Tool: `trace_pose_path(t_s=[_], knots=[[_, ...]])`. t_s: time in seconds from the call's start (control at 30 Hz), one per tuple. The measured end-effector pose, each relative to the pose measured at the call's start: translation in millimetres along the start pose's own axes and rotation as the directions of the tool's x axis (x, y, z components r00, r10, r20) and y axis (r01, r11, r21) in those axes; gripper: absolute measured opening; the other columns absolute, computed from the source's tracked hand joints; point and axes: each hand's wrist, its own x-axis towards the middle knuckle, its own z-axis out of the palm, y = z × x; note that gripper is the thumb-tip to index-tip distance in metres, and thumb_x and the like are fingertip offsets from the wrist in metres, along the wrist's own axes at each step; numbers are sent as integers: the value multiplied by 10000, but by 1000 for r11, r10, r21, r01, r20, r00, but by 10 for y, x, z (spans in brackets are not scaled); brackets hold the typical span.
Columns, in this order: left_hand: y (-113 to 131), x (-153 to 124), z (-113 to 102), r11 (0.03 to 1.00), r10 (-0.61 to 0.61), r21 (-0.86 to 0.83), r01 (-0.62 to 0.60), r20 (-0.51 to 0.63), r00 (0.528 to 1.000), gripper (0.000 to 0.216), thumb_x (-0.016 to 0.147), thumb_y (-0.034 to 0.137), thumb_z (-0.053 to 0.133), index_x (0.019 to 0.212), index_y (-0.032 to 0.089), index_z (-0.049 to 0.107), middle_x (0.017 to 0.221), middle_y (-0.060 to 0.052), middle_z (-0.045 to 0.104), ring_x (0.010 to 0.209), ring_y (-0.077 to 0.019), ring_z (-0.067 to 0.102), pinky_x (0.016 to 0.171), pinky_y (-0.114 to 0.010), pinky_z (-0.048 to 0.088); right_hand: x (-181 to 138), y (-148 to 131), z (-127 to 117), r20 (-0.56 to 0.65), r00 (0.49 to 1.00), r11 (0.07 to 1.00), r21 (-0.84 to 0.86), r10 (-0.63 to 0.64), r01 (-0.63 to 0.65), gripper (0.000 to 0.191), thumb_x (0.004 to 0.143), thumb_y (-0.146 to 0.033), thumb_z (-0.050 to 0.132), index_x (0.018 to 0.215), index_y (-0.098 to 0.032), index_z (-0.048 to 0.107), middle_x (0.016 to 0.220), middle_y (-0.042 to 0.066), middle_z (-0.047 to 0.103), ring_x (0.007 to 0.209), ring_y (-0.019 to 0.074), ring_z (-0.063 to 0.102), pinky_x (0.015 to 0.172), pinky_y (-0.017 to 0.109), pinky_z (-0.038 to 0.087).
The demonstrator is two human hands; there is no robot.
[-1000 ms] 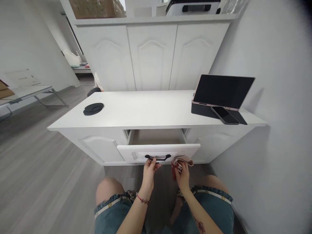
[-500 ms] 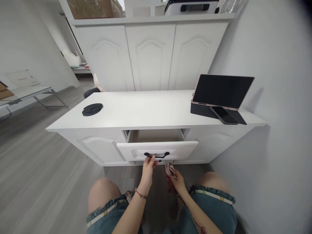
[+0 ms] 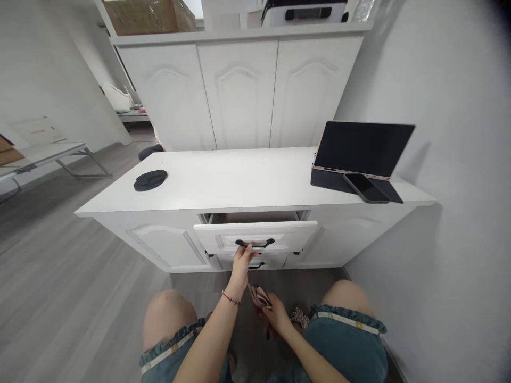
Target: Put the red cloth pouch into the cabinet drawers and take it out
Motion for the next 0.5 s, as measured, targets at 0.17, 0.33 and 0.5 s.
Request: trace_pose_path(t_s=[0.17,0.33,0.5], knots=[[12,185,8,1000,-26,7,26,16,1000,444,515,465,833,743,182,579,696,43,597,576,-123,613,795,-330,445,-1,22,8,14,996,985,144,93,-94,287,583,-139,518,828,-168,665,868,91,691,856,261,638,796,385,475],[47,308,46,999,-13,39,13,13,1000,391,557,444,817,707,185,567,670,54,570,575,-119,613,746,-299,415,6,80,34,-7,950,832,485,311,-269,330,535,-231,632,858,-183,681,888,86,734,880,288,654,831,402,472],[41,428,82,999,-14,32,14,-1,1000,388,550,432,820,683,184,552,657,58,539,566,-111,595,715,-295,411,-26,94,35,197,787,464,714,585,-524,323,441,-225,690,756,-176,638,666,40,709,676,252,666,702,359,511]])
